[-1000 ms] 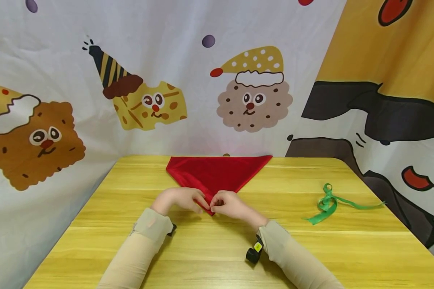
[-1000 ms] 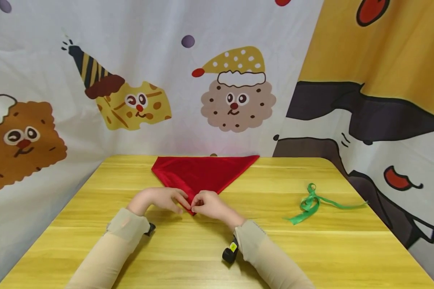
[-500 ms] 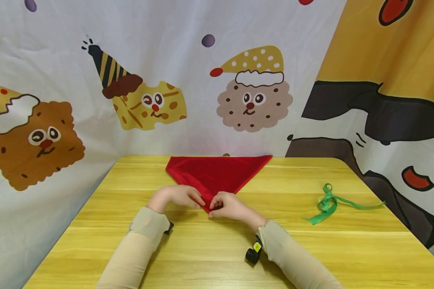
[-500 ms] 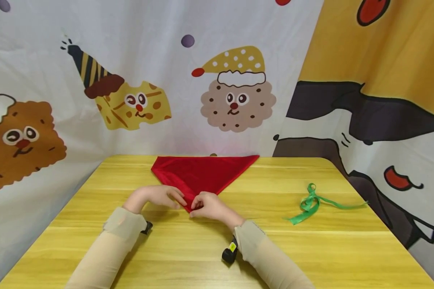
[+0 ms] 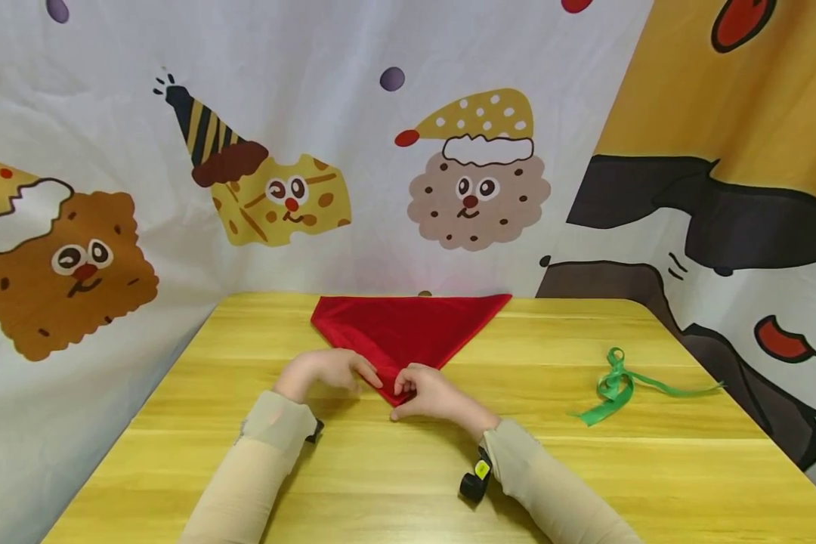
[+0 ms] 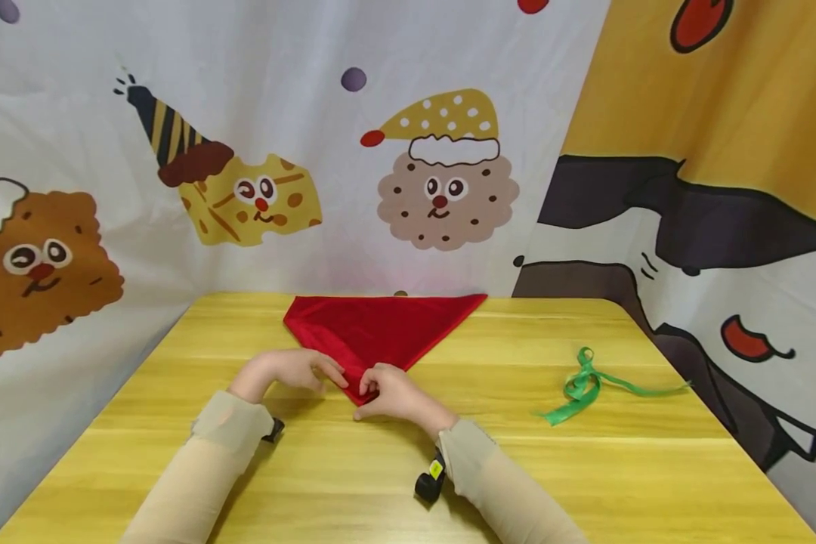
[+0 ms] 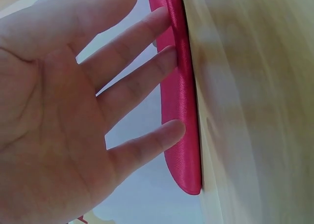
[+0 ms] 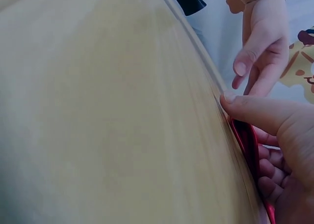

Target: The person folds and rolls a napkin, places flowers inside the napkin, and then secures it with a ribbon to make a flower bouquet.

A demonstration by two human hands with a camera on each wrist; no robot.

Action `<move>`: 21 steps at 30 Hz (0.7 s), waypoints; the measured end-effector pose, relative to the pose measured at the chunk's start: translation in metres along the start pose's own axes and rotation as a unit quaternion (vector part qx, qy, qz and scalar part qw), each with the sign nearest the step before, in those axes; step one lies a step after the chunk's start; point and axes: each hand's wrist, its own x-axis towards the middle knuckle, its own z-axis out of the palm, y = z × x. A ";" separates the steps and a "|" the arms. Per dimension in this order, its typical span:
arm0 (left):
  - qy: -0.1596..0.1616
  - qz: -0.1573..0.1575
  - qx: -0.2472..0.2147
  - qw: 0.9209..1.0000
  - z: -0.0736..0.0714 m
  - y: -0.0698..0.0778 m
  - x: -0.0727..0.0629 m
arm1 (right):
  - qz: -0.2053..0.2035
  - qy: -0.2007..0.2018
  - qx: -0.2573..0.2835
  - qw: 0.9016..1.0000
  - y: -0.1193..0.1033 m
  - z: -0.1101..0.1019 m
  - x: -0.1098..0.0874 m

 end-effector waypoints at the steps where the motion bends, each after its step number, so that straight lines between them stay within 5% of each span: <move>1: 0.000 0.000 -0.001 1.000 0.001 0.000 -0.001 | -0.002 0.001 -0.007 1.000 0.000 0.002 0.000; 21: 0.028 -0.001 0.004 1.000 0.004 -0.006 0.004 | -0.012 0.032 -0.042 0.999 -0.002 0.005 0.003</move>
